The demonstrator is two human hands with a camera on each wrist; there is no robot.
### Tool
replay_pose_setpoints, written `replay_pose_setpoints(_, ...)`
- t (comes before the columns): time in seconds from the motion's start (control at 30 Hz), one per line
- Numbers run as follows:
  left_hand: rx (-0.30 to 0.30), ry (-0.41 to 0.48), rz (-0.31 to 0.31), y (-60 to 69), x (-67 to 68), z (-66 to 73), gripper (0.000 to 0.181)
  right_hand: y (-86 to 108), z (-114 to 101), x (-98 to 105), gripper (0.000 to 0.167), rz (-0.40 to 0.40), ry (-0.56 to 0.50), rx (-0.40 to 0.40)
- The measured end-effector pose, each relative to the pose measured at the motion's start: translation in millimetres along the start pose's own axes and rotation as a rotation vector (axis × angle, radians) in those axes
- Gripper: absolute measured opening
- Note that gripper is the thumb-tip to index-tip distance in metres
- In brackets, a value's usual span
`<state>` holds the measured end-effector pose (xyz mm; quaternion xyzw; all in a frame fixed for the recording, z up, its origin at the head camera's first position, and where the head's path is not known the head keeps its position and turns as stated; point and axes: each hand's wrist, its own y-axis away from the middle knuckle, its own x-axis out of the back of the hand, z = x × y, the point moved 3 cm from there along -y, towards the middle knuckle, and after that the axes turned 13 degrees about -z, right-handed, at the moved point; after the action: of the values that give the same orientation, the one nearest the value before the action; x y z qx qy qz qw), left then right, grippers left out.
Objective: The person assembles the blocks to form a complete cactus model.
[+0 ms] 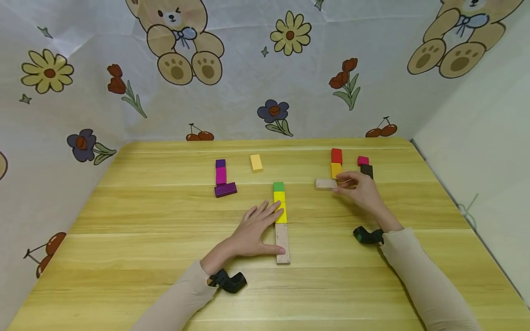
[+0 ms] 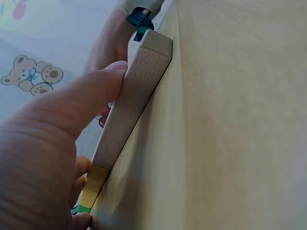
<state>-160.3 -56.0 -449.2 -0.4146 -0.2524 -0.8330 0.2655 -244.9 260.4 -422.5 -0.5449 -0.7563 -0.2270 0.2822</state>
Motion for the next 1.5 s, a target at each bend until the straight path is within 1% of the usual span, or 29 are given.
replay_pose_setpoints(0.23, 0.005, 0.002, -0.006, -0.5, -1.0, -0.4, 0.099, -1.9, 7.8, -1.3, 0.041, -0.031, 0.015, -0.057)
replay_pose_setpoints(0.43, 0.0, -0.002, -0.005, -0.2, -0.1, -0.1, 0.099, -1.9, 9.0, -2.9, 0.046, -0.055, 0.009, -0.064)
replay_pose_setpoints(0.7, 0.0, 0.002, -0.004, -0.4, 0.3, 0.3, 0.099, -4.2, 11.2, -5.7, 0.042, -0.048, 0.048, -0.037)
replay_pose_setpoints(0.97, -0.017, 0.018, 0.008, 1.2, 1.1, 1.4, 0.098, -7.5, 14.1, -9.2, 0.038, -0.036, 0.064, 0.019)
replay_pose_setpoints(1.17, -0.018, 0.019, 0.007, 1.8, 1.6, 1.2, 0.097, -7.6, 13.3, -9.0, 0.033, -0.032, 0.065, 0.018)
replay_pose_setpoints(1.3, -0.004, 0.021, -0.003, 1.4, 1.0, 0.5, 0.098, -7.3, 10.4, -11.4, 0.031, -0.038, 0.054, 0.004)
replay_pose_setpoints(1.5, 0.002, 0.02, -0.012, 0.0, -0.2, -0.4, 0.099, -6.4, -4.9, -22.0, 0.03, -0.074, 0.012, 0.031)
